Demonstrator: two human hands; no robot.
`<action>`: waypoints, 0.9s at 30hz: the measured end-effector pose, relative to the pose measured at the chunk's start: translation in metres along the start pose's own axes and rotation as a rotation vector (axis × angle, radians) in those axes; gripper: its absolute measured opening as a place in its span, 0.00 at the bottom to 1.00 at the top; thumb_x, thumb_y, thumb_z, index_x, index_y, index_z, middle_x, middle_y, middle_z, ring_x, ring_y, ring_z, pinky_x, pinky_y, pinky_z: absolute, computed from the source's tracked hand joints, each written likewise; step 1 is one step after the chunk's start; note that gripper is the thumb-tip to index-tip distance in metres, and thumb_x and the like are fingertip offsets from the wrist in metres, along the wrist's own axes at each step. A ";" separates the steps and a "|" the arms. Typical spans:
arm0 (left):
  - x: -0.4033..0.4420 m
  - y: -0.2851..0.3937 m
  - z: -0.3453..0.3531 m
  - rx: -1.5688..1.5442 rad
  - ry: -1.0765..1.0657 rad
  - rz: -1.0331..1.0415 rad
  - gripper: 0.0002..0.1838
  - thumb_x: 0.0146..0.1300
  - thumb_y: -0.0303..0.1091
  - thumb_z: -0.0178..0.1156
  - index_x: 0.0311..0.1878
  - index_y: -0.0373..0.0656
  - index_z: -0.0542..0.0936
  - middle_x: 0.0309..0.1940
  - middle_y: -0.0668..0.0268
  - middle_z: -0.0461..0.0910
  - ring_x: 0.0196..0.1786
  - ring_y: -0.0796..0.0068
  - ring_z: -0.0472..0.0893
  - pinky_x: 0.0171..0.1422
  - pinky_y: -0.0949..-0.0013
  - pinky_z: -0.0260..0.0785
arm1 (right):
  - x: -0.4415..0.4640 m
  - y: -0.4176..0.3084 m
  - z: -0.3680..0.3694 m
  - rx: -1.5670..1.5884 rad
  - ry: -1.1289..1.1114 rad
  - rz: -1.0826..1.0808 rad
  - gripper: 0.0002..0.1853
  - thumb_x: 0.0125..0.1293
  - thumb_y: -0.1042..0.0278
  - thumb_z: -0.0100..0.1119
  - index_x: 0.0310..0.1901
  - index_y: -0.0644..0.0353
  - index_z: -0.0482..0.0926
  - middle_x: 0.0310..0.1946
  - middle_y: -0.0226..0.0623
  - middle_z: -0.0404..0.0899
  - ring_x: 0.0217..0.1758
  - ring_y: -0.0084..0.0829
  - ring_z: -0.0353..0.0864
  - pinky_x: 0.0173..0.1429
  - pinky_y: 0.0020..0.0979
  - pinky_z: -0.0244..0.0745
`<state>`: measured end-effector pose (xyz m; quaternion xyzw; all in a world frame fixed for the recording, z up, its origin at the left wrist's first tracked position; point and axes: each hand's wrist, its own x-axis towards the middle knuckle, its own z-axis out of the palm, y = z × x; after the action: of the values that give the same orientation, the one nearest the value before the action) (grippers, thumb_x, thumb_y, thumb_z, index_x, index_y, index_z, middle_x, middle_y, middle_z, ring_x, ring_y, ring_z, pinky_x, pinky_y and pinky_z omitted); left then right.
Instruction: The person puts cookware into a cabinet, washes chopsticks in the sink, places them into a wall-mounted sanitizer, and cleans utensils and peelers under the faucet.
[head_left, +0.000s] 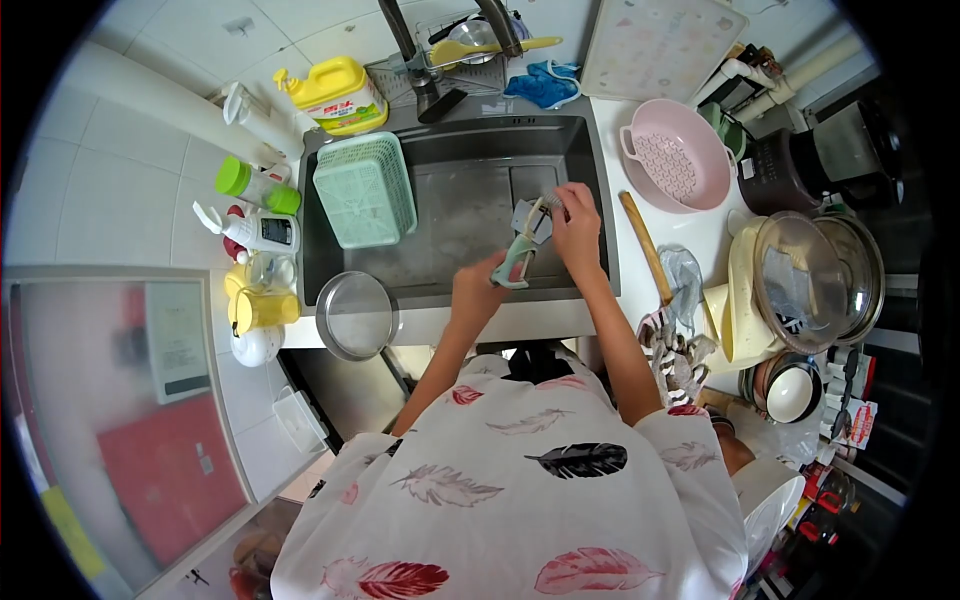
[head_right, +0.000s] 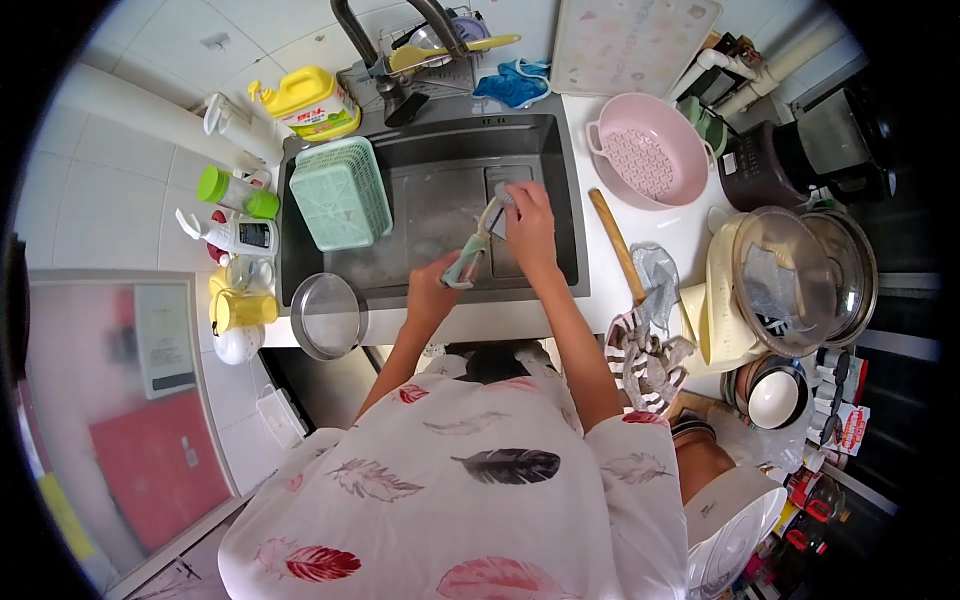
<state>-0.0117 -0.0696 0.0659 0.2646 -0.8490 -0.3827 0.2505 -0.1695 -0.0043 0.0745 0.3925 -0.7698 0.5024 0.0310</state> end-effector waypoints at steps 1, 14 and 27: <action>0.000 0.003 -0.001 0.013 -0.018 -0.028 0.13 0.49 0.40 0.60 0.36 0.44 0.78 0.17 0.56 0.74 0.19 0.57 0.73 0.23 0.65 0.65 | 0.001 0.000 0.001 0.019 0.019 0.015 0.13 0.44 0.83 0.51 0.35 0.66 0.73 0.36 0.43 0.70 0.44 0.43 0.69 0.47 0.35 0.66; 0.007 0.004 -0.016 0.221 0.048 0.222 0.18 0.42 0.33 0.62 0.41 0.47 0.75 0.20 0.60 0.75 0.21 0.63 0.75 0.22 0.66 0.64 | -0.004 0.008 -0.008 0.098 -0.086 0.031 0.10 0.48 0.83 0.51 0.35 0.69 0.73 0.34 0.44 0.71 0.38 0.41 0.70 0.41 0.31 0.67; 0.011 0.022 -0.018 -0.006 0.004 -0.035 0.16 0.45 0.29 0.62 0.41 0.41 0.77 0.23 0.52 0.75 0.25 0.57 0.77 0.28 0.71 0.67 | -0.005 -0.022 -0.025 -0.082 -0.028 -0.195 0.19 0.43 0.86 0.52 0.40 0.60 0.73 0.38 0.41 0.67 0.40 0.40 0.69 0.43 0.31 0.68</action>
<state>-0.0140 -0.0737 0.0957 0.2796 -0.8424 -0.3893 0.2462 -0.1606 0.0140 0.1015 0.4710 -0.7481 0.4596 0.0852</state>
